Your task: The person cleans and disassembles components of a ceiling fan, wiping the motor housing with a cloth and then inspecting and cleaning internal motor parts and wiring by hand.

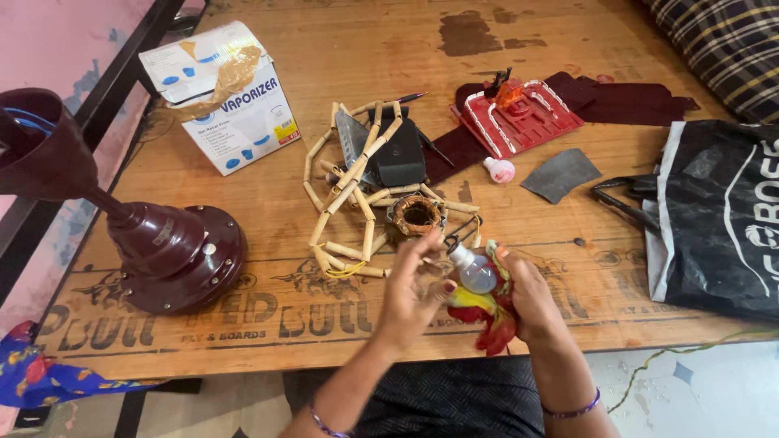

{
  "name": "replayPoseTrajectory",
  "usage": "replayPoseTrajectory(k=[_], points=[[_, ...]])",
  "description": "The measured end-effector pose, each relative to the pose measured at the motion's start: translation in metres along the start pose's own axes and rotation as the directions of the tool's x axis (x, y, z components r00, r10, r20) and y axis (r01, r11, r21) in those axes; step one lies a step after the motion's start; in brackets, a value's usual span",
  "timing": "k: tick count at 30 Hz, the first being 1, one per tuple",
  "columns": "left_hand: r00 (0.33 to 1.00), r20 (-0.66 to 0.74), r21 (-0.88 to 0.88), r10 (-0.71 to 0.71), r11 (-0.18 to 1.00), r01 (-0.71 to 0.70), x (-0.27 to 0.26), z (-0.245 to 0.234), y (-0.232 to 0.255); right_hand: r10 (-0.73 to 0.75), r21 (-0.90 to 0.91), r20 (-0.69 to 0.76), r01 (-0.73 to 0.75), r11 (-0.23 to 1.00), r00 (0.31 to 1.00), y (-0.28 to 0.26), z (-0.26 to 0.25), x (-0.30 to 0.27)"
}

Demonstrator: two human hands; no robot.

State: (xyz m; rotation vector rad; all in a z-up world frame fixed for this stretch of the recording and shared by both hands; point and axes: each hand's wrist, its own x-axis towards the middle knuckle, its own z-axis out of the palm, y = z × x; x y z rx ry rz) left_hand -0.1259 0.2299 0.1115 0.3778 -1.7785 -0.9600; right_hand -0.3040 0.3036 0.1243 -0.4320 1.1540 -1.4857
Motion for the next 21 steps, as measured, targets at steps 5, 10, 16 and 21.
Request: replayPoseTrajectory(k=[5, 10, 16, 21], points=[[0.813, 0.091, -0.665, -0.574, 0.573, 0.479, -0.009, 0.024, -0.006, -0.314, -0.314, 0.058, 0.316, 0.895, 0.948, 0.014, 0.008, -0.007], [0.714, 0.2, -0.715, -0.671, 0.398, 0.574, -0.007, 0.02, -0.025, -0.492, -0.692, 0.015, 0.364, 0.623, 0.87, 0.014, 0.015, -0.016], [0.624, 0.298, -0.911, -0.722, -0.02, 0.413, -0.003, 0.004, -0.037, -0.658, -0.284, -0.116, 0.611, 0.739, 0.744, -0.003, 0.017, -0.024], [0.601, 0.223, -0.876, -0.767, 0.112, 0.468, 0.0, 0.018, -0.03, -0.934, -0.587, -0.005, 0.756, 0.292, 0.357, 0.027, 0.025, -0.044]])
